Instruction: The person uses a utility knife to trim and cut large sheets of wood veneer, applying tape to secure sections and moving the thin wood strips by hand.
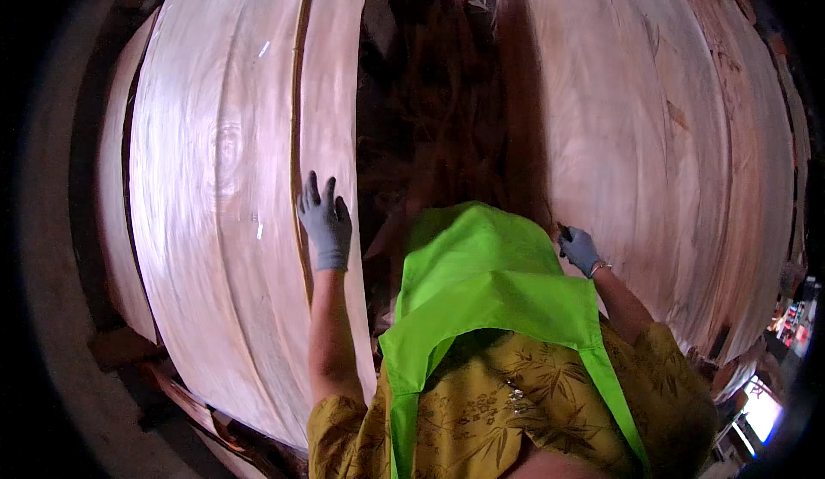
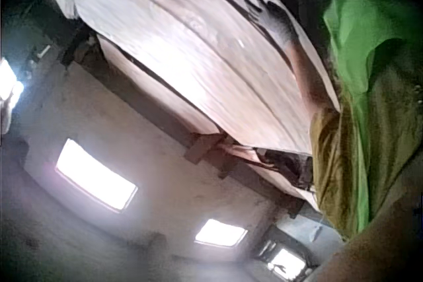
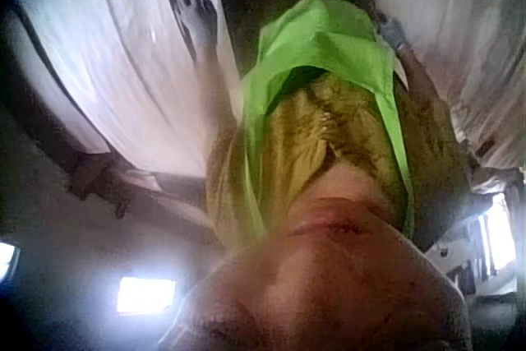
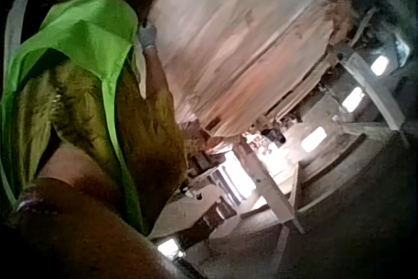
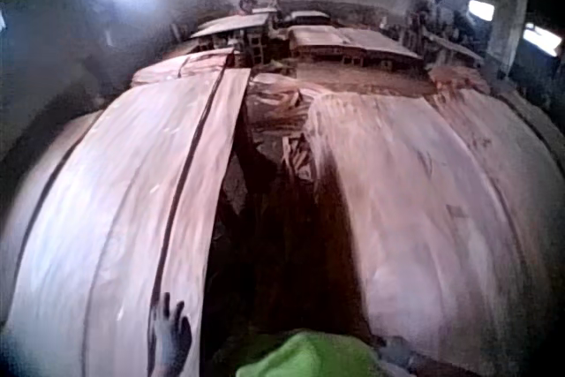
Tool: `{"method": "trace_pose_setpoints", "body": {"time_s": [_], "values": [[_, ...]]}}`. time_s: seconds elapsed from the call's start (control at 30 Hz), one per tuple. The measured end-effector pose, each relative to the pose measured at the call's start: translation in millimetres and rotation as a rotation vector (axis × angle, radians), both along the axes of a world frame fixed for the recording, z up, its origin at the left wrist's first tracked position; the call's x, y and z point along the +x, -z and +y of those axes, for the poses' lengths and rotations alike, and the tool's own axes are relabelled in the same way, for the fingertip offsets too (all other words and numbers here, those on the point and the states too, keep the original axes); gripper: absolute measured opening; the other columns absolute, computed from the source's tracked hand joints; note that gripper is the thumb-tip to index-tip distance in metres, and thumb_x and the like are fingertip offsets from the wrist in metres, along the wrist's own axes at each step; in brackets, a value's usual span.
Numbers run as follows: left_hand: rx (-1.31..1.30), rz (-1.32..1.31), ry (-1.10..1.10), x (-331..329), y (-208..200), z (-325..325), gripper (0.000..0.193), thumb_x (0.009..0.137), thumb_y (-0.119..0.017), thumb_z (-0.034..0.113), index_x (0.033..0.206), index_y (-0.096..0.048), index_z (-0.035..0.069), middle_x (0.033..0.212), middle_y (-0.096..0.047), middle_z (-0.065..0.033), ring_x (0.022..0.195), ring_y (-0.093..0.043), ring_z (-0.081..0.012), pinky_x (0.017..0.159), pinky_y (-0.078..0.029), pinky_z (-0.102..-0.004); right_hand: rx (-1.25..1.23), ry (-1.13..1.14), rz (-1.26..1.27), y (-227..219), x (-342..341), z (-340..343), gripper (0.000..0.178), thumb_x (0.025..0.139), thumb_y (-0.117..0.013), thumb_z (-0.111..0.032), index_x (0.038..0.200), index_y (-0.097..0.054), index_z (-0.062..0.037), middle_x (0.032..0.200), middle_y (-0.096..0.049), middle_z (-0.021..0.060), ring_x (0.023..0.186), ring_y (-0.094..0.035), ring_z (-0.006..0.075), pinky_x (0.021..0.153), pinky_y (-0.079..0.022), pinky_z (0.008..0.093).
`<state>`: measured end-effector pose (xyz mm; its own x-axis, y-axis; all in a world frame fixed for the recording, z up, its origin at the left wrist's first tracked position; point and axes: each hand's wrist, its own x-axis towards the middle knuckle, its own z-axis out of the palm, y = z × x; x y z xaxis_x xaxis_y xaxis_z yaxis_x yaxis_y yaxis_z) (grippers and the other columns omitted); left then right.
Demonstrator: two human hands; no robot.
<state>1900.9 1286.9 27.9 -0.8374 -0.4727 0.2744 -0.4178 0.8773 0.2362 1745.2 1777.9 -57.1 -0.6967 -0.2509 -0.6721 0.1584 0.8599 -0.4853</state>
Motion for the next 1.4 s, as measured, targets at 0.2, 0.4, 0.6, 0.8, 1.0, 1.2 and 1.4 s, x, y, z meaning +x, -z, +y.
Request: {"method": "trace_pose_setpoints", "body": {"time_s": [0.2,0.4,0.6,0.8,1.0,1.2,1.4], "values": [[-0.137,0.007,0.072,-101,7,-98,0.04,0.077,-0.058,0.008,0.116,-0.057,0.01,0.138,-0.041,-0.0177,0.124,-0.041,-0.035,0.103,-0.03,-0.0486,0.033,-0.014,-0.024,13,-24,-31,0.027,0.085,-0.053,-0.025,0.084,-0.06,0.0014,0.067,-0.061,0.0198,0.062,-0.063,0.0311,0.059,-0.047,0.0421],[-0.306,-0.032,0.009,-207,42,-185,0.05,0.086,-0.054,0.026,0.133,-0.045,0.011,0.139,-0.04,-0.0157,0.128,-0.037,-0.0335,0.105,-0.026,-0.0493,0.03,-0.161,0.176,47,-93,-71,0.025,0.085,-0.054,-0.023,0.082,-0.061,0.0004,0.067,-0.061,0.0214,0.064,-0.062,0.0348,0.059,-0.047,0.0424],[-0.405,-0.361,-0.014,-232,66,-202,0.055,0.091,-0.045,0.033,0.14,-0.033,0.011,0.145,-0.032,-0.0161,0.135,-0.027,-0.0324,0.11,-0.018,-0.0479,0.029,-0.103,-0.169,124,-184,-175,0.029,0.082,-0.056,-0.024,0.096,-0.062,0.0008,0.086,-0.065,0.0236,0.08,-0.063,0.0384,0.068,-0.048,0.0451],[-0.279,-0.338,0.013,-241,73,-214,0.053,0.089,-0.045,0.025,0.138,-0.037,0.006,0.145,-0.031,-0.018,0.135,-0.026,-0.0357,0.111,-0.016,-0.0495,-0.056,-0.746,-0.064,272,-188,-286,0.026,0.082,-0.053,-0.016,0.103,-0.066,-0.0058,0.104,-0.065,0.0123,0.099,-0.06,0.0278,0.089,-0.046,0.0381],[-0.035,-0.243,0.005,-277,66,-200,0.051,0.097,-0.037,0.03,0.137,-0.036,0.0,0.145,-0.03,-0.0188,0.136,-0.024,-0.0343,0.111,-0.018,-0.0478,-0.536,-1.226,0.326,496,-120,-309,0.028,0.082,-0.051,-0.012,0.106,-0.065,-0.0065,0.112,-0.062,0.0099,0.105,-0.058,0.0268,0.09,-0.045,0.0363],[-0.019,-0.335,-0.046,-256,66,-208,0.057,0.095,-0.04,0.038,0.138,-0.035,-0.001,0.145,-0.029,-0.0205,0.135,-0.025,-0.0377,0.11,-0.019,-0.0511,-0.19,-1.085,0.05,528,-145,-388,0.027,0.081,-0.052,-0.011,0.104,-0.066,-0.0084,0.108,-0.063,0.01,0.101,-0.059,0.0275,0.085,-0.047,0.0378],[-0.032,-0.388,-0.006,-269,79,-208,0.06,0.094,-0.041,0.04,0.137,-0.035,-0.001,0.144,-0.031,-0.0211,0.133,-0.027,-0.0388,0.109,-0.02,-0.0523,-0.072,-1.016,0.103,572,-193,-412,0.027,0.081,-0.053,-0.01,0.103,-0.066,-0.0095,0.105,-0.063,0.0101,0.099,-0.06,0.0278,0.082,-0.048,0.0386]]}}
